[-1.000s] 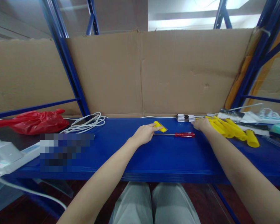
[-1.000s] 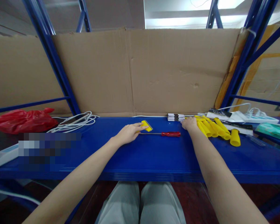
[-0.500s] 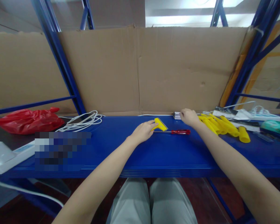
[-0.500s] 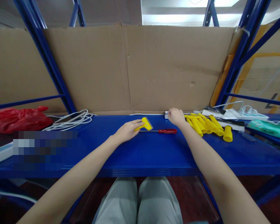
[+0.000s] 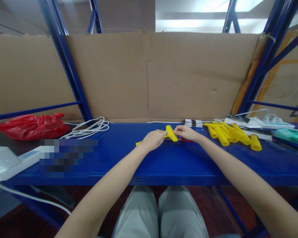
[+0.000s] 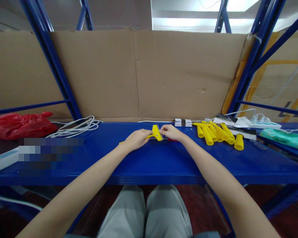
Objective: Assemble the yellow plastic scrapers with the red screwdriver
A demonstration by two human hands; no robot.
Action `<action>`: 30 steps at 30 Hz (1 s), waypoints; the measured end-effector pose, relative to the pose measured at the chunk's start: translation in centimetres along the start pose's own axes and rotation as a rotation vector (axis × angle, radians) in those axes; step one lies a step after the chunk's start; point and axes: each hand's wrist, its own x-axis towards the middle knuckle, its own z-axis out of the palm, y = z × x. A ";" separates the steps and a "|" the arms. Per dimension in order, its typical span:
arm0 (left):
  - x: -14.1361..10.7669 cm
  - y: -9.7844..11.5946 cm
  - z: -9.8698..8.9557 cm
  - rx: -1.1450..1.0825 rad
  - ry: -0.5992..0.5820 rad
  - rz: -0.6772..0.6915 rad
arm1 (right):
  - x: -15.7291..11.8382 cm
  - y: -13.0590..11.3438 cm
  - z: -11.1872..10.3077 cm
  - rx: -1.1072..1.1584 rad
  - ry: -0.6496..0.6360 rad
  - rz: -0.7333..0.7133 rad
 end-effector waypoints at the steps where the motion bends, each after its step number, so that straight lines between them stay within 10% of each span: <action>1: 0.0 0.0 0.0 0.009 -0.003 0.000 | 0.0 0.1 0.0 0.029 -0.003 0.024; 10: -0.1 -0.3 0.4 0.033 0.025 0.007 | 0.2 0.6 0.6 0.059 -0.005 0.087; 18: -0.3 -0.9 0.6 -0.014 0.057 -0.034 | -0.8 4.3 -4.3 -0.786 0.272 0.400; 30: -0.4 -0.4 0.0 -0.033 0.028 -0.045 | -1.3 7.7 -6.9 -1.188 -0.064 0.619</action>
